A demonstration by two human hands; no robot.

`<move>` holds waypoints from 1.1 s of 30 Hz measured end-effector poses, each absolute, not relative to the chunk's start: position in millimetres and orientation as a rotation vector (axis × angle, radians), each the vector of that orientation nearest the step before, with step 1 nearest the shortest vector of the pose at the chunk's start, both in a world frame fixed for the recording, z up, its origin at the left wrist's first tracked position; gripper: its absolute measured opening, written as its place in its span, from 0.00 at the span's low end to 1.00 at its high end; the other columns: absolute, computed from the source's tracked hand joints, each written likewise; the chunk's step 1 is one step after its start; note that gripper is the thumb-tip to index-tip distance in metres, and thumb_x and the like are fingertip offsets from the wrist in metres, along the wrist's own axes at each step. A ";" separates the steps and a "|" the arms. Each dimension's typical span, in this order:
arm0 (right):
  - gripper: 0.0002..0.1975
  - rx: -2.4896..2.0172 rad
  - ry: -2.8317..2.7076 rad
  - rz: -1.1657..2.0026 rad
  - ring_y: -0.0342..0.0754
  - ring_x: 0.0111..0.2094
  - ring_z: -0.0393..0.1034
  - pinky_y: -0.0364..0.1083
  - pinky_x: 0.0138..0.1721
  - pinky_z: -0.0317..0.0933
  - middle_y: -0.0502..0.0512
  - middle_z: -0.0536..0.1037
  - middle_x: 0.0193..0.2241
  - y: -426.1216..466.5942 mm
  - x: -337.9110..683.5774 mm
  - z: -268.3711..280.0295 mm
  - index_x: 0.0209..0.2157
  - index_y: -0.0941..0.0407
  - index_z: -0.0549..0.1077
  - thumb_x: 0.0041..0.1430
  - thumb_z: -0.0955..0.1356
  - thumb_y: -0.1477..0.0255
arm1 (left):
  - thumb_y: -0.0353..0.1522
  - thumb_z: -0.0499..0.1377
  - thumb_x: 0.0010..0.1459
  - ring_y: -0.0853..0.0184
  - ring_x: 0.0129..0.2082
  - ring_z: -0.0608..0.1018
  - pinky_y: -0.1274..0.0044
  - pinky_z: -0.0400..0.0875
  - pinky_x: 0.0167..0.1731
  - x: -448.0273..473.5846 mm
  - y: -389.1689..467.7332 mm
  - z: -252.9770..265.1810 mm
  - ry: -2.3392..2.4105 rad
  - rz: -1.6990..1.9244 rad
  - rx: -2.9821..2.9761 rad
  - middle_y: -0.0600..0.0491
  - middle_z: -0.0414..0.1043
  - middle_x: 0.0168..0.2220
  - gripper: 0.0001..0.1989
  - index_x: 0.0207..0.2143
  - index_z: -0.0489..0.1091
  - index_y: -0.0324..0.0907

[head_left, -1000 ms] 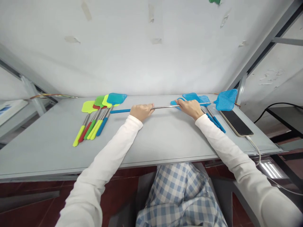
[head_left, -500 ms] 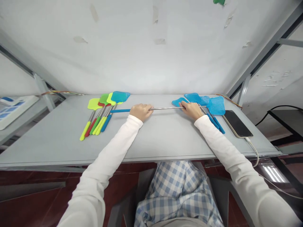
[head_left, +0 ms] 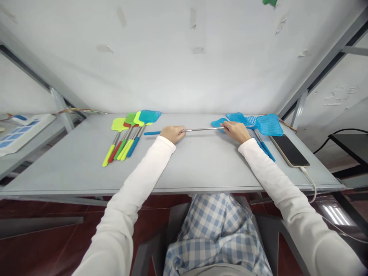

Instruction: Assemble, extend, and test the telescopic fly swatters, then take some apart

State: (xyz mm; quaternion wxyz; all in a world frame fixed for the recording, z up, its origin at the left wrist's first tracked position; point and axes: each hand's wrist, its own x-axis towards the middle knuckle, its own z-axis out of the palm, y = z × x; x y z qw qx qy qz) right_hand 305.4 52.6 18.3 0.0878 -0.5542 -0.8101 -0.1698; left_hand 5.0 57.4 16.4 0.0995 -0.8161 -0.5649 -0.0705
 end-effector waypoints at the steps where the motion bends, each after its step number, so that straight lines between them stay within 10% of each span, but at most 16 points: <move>1: 0.23 -1.644 -2.396 -0.529 0.47 0.30 0.65 0.45 0.28 0.38 0.60 0.77 0.33 53.1 305.4 20.1 0.39 0.59 0.72 0.69 0.51 0.63 | 0.38 0.48 0.59 0.60 0.36 0.77 0.74 0.58 0.28 3.1 57.4 18.0 -1.687 -0.217 -2.387 0.47 0.78 0.36 0.15 0.31 0.72 0.44; 33: 0.32 -1.972 -2.329 -0.560 0.52 0.30 0.72 0.45 0.27 0.43 0.64 0.78 0.30 56.4 283.5 14.8 0.45 0.60 0.70 0.69 0.44 0.59 | 0.43 0.40 0.65 0.54 0.39 0.78 0.71 0.62 0.35 15.6 52.9 23.5 -1.884 -0.051 -2.242 0.40 0.78 0.36 0.26 0.47 0.74 0.44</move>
